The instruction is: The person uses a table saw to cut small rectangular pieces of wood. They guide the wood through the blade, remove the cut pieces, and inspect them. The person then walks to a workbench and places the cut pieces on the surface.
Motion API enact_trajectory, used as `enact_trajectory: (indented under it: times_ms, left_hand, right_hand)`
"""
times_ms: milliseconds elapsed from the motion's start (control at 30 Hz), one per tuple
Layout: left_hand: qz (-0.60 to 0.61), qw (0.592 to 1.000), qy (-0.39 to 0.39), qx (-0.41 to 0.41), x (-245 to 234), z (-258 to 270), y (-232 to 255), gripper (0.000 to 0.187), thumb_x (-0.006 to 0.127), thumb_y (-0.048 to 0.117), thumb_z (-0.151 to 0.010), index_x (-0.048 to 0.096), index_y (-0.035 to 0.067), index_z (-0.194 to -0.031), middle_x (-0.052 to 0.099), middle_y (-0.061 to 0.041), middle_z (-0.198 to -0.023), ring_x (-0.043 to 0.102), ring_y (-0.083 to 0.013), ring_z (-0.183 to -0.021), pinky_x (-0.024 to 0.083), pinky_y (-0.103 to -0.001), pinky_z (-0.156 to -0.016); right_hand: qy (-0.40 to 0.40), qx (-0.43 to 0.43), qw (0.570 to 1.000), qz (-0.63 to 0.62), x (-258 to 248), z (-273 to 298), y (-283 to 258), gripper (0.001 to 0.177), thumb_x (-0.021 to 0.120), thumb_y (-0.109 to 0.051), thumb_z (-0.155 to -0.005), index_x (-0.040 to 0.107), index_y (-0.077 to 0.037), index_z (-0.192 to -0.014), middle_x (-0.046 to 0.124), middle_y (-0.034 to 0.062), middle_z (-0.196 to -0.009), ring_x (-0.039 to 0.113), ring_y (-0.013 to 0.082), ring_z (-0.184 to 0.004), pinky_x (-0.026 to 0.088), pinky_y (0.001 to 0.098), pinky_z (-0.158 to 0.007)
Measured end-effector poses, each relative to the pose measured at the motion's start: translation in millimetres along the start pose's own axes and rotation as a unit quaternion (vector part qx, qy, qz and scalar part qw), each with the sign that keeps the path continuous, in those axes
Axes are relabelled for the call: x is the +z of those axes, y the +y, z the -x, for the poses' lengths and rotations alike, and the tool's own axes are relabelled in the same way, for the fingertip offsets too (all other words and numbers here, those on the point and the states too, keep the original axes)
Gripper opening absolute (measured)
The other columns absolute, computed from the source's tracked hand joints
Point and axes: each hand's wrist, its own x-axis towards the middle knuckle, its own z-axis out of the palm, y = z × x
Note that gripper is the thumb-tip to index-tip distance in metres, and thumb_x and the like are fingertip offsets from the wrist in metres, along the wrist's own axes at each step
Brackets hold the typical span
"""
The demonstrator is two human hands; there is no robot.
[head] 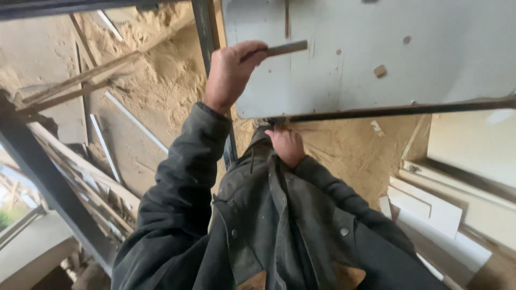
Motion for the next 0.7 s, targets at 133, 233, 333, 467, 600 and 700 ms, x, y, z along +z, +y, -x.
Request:
enact_trajectory:
  times_ms: [133,233,333,467,600,700]
  left_hand:
    - [-0.017,0.993,0.068,0.097,4.0,0.8,-3.3,0.019,0.078,0.015,-0.095,0.077,0.003,-0.110,0.077,-0.016,-0.095,0.078,-0.0201,-0.082,0.061,-0.031,-0.072]
    - [-0.031,0.989,0.077,0.125,2.4,-2.4,1.0,0.017,0.076,0.015,-0.094,0.076,0.004,-0.108,0.076,-0.017,-0.099,0.076,-0.0304,-0.091,0.059,-0.035,-0.081]
    - [-0.042,0.980,0.116,0.157,1.4,-10.0,4.8,0.015,0.077,0.014,-0.094,0.076,0.004,-0.105,0.076,-0.014,-0.103,0.074,-0.0306,-0.095,0.059,-0.037,-0.085]
    - [-0.093,0.961,0.164,0.205,-1.6,-25.5,2.4,0.014,0.079,0.016,-0.091,0.075,0.006,-0.101,0.076,-0.009,-0.104,0.072,-0.0274,-0.096,0.059,-0.038,-0.085]
    - [-0.120,0.952,0.165,0.228,-6.2,-37.9,3.8,0.014,0.080,0.017,-0.090,0.076,0.008,-0.100,0.077,-0.006,-0.106,0.069,-0.0253,-0.097,0.058,-0.037,-0.084]
    - [-0.146,0.942,0.161,0.257,-9.9,-43.6,-0.9,0.016,0.080,0.017,-0.088,0.077,0.008,-0.102,0.076,-0.005,-0.106,0.068,-0.0245,-0.098,0.058,-0.037,-0.088]
  right_hand:
    - [0.013,-0.059,0.996,0.069,-13.9,-17.2,-2.2,0.019,0.057,-0.033,-0.099,0.074,-0.027,-0.104,0.067,0.0077,-0.079,0.066,0.0258,-0.061,0.052,0.0415,-0.048]
    - [0.034,-0.135,0.990,0.033,-9.5,-19.5,2.1,0.023,0.056,-0.026,-0.096,0.075,-0.023,-0.109,0.067,0.0045,-0.080,0.067,0.0242,-0.069,0.052,0.0429,-0.057]
    - [0.092,-0.163,0.982,0.026,-3.8,-23.2,-6.0,0.021,0.057,-0.024,-0.095,0.073,-0.016,-0.104,0.067,0.0082,-0.088,0.066,0.0260,-0.079,0.052,0.0424,-0.058]
    - [0.136,-0.127,0.974,0.132,7.6,-26.9,-24.6,0.023,0.054,-0.025,-0.096,0.068,-0.007,-0.098,0.066,0.0146,-0.086,0.065,0.0329,-0.083,0.054,0.0450,-0.070]
    - [0.102,-0.122,0.981,0.115,36.7,-21.7,-21.6,0.030,0.054,-0.022,-0.098,0.071,-0.001,-0.112,0.060,0.0114,-0.067,0.061,0.0312,-0.069,0.053,0.0593,-0.094]
    - [0.168,-0.197,0.966,0.024,-5.4,-30.9,-4.0,0.025,0.052,-0.022,-0.101,0.069,-0.009,-0.114,0.068,0.0168,-0.091,0.065,0.0298,-0.080,0.054,0.0408,-0.074]
